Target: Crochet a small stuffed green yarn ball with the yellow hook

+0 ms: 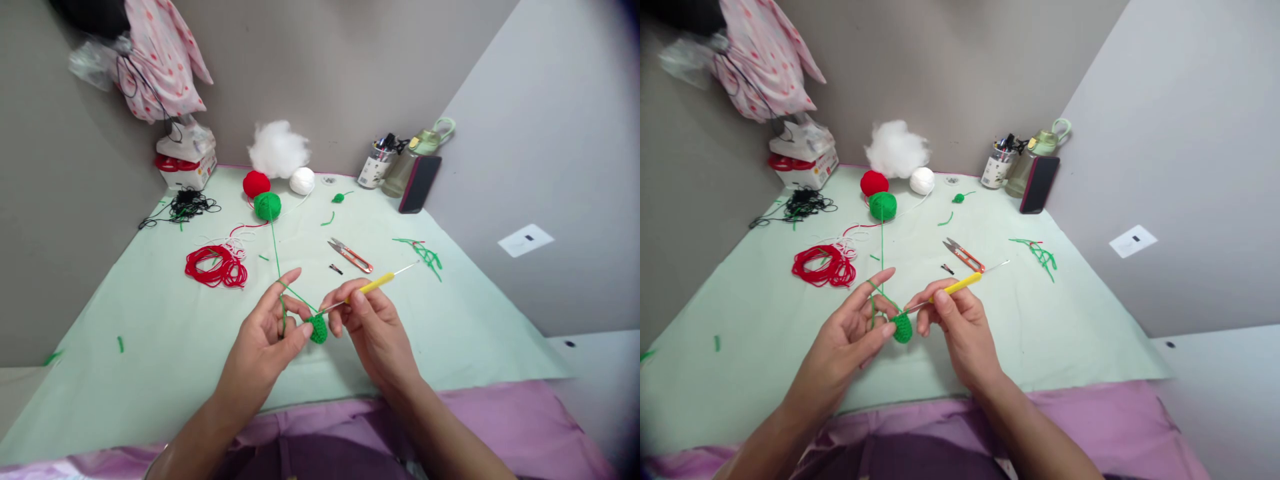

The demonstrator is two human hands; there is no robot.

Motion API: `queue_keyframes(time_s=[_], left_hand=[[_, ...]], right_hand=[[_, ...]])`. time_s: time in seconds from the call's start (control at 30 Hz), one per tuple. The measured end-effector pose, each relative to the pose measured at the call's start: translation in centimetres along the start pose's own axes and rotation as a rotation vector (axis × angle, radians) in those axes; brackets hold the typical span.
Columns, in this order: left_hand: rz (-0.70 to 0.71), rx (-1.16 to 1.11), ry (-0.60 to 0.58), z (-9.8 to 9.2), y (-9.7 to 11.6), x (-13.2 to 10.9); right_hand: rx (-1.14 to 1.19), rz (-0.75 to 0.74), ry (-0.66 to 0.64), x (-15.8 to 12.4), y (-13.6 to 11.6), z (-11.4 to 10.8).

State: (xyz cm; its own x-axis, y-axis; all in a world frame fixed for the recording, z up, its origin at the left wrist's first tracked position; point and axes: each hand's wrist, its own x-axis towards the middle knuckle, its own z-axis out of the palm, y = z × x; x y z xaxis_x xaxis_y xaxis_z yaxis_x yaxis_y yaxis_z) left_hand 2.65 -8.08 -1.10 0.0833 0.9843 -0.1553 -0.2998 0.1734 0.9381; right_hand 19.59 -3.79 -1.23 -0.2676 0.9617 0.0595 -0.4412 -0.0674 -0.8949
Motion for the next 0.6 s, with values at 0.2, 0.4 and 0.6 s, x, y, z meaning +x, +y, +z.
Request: queue_keyframes(time_s=[0.2,0.4,0.6], left_hand=[[0.031,0.011,0.0,-0.13,-0.13,0.06],[0.033,0.02,0.004,-0.19,-0.11,-0.02],[0.037,0.02,-0.001,-0.18,-0.13,0.1]], right_hand=[[-0.158,-0.115,-0.08,-0.39,-0.22,-0.62],[-0.074,-0.073,-0.093,-0.27,-0.2,-0.46],[-0.077,-0.084,-0.077,-0.19,0.06,-0.49]])
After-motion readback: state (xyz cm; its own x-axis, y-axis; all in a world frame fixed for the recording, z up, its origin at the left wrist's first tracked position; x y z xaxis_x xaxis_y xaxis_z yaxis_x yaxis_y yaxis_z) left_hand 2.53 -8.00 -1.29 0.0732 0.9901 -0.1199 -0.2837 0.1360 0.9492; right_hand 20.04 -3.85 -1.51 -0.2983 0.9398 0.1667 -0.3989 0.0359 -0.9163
